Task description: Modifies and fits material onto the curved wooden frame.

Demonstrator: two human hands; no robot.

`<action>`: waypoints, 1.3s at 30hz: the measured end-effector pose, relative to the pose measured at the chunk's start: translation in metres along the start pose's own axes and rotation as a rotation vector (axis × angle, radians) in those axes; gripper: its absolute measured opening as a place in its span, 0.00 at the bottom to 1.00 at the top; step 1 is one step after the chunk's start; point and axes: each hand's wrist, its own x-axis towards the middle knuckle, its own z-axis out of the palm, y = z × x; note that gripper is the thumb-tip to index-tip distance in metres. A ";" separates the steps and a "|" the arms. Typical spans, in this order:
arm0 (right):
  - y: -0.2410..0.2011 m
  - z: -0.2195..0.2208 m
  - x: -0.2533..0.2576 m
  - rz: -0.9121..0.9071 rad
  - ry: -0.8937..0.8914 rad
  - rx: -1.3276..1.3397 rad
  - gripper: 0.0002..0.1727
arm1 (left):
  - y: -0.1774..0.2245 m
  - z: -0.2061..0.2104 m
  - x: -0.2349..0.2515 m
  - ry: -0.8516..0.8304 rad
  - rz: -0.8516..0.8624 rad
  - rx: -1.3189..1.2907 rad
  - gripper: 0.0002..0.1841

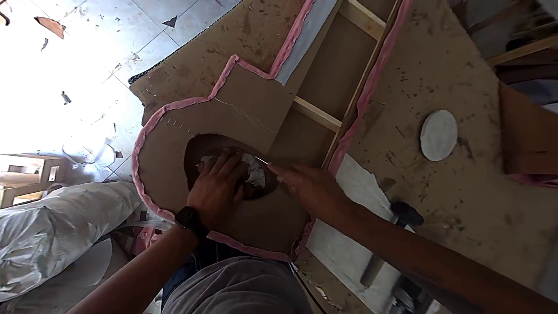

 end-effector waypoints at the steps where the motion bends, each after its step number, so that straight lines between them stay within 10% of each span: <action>1: -0.003 -0.001 0.000 0.010 -0.001 -0.010 0.23 | 0.000 0.001 0.001 0.002 0.001 0.000 0.29; 9: -0.047 0.005 0.008 0.115 -0.001 -0.118 0.26 | 0.000 0.002 0.003 -0.040 -0.018 -0.028 0.29; 17: -0.053 0.002 0.011 0.732 -0.096 0.991 0.20 | 0.000 0.003 0.003 -0.005 0.006 -0.071 0.28; 22: -0.047 0.004 -0.001 0.352 -0.021 0.195 0.22 | -0.001 0.001 0.002 0.002 -0.009 -0.082 0.27; 29: -0.068 0.014 0.006 0.376 0.066 0.151 0.21 | -0.003 0.001 0.002 -0.003 -0.022 -0.109 0.26; 35: -0.115 0.025 0.018 0.909 0.226 1.490 0.22 | -0.003 0.003 0.001 0.009 -0.010 -0.132 0.26; 39: -0.119 0.045 0.007 0.849 0.326 2.014 0.24 | -0.004 0.000 0.001 -0.008 -0.029 -0.150 0.23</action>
